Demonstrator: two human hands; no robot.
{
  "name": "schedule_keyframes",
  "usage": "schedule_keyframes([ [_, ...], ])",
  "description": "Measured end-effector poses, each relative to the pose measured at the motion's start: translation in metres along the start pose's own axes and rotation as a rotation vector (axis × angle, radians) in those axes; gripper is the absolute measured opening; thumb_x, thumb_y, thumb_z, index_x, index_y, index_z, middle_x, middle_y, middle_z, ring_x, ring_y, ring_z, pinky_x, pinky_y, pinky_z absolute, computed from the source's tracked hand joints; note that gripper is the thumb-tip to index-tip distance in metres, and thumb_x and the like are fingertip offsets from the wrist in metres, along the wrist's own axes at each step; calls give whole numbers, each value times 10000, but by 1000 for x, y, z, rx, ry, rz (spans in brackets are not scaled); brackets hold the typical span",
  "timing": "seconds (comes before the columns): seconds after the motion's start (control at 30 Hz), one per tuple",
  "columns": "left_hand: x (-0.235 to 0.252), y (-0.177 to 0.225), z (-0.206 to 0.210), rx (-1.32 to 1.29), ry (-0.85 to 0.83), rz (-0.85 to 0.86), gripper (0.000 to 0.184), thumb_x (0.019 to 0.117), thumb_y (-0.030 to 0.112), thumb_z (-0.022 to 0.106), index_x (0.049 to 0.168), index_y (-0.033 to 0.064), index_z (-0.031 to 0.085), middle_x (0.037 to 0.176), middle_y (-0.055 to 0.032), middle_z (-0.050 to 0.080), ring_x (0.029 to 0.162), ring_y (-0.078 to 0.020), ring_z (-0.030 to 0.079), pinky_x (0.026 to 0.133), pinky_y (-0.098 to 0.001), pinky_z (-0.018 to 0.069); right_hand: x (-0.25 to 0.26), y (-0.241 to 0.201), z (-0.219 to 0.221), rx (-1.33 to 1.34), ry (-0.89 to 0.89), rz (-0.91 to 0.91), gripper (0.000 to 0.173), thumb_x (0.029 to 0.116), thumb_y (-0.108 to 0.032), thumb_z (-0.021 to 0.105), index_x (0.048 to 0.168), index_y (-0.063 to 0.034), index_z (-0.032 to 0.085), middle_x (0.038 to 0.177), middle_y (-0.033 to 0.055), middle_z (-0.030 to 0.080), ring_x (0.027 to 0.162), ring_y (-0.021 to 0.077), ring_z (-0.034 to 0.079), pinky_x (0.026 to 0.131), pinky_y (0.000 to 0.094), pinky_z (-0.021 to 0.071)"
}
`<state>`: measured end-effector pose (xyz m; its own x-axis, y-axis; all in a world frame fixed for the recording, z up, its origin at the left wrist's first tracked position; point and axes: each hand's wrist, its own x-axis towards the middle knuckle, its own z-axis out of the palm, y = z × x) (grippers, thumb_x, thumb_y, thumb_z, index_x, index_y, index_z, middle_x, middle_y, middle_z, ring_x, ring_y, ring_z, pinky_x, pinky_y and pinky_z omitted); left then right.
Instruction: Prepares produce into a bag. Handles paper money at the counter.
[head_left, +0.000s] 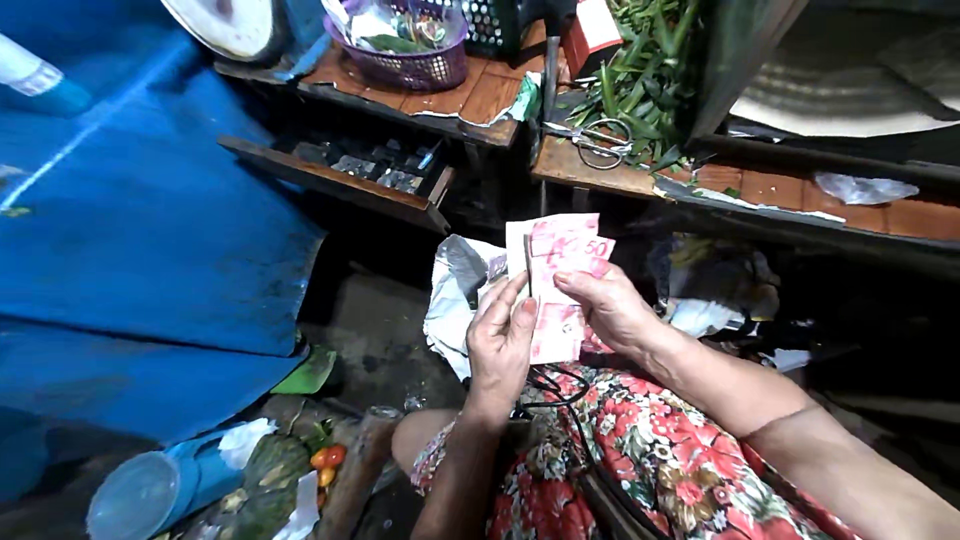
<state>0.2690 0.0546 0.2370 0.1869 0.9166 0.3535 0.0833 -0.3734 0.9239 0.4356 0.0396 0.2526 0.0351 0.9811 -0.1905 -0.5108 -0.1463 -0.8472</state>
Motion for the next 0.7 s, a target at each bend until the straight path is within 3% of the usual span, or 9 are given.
schedule_keyframes([
  [0.07,-5,1,8,-147,-30,-55,435,957,116,697,1358,-26,612,1297,-113,648,1086,-145,680,909,-297,604,3,6,2,-4,13,8,143,991,-116,622,1090,-26,674,911,106,734,813,154,717,767,330,615],
  [0.13,-8,1,14,-229,-51,-117,603,931,-20,672,1493,-16,454,1355,-135,610,1105,-170,683,935,-331,605,4,10,5,1,16,-16,142,986,-93,630,1103,-21,666,912,116,734,812,162,721,765,336,618],
  [0.2,-10,0,16,-258,-31,-135,656,942,-68,622,1545,-3,372,1358,-136,606,1105,-161,681,935,-323,600,5,12,7,-15,17,-43,231,994,-114,629,1214,-49,603,969,117,728,850,174,724,792,347,618],
  [0.3,-9,1,14,-223,15,-125,691,970,-59,582,1584,9,274,1335,-122,607,1067,-119,688,909,-287,601,8,14,5,-111,-9,-51,618,1037,-230,568,1583,-206,280,1248,105,649,1020,188,697,879,367,600],
  [0.33,-9,0,14,-200,18,-134,691,983,-40,572,1594,21,255,1336,-119,613,1089,-114,680,934,-288,589,8,15,4,-142,-22,-40,700,1046,-273,548,1627,-242,159,1333,99,609,1077,184,679,912,368,587],
  [0.37,-9,-1,14,-179,13,-152,688,997,-15,562,1603,35,240,1333,-121,618,1114,-114,670,963,-293,573,8,18,6,-155,-21,-24,740,1042,-311,551,1637,-262,114,1330,108,614,1081,195,684,912,384,592],
  [0.47,-10,-5,16,-158,-49,-206,677,1031,40,513,1625,64,191,1381,-126,596,1186,-109,632,1018,-289,532,7,22,9,-183,-13,27,712,1042,-336,549,1628,-254,154,1255,109,650,1068,196,687,923,391,588],
  [0.6,-8,-1,14,-245,-82,-298,776,1025,27,520,1644,132,64,1164,-98,671,977,-123,705,872,-299,601,10,15,5,-185,-9,-36,654,1053,-168,516,1626,-248,211,1282,105,645,1044,194,694,882,375,598],
  [0.7,-6,-2,13,-223,-73,-337,809,1007,103,591,1642,117,90,1111,-95,637,934,-141,697,843,-305,610,11,14,0,-228,-15,-99,684,1041,-114,507,1634,-226,185,1316,111,625,1047,197,694,870,381,603],
])
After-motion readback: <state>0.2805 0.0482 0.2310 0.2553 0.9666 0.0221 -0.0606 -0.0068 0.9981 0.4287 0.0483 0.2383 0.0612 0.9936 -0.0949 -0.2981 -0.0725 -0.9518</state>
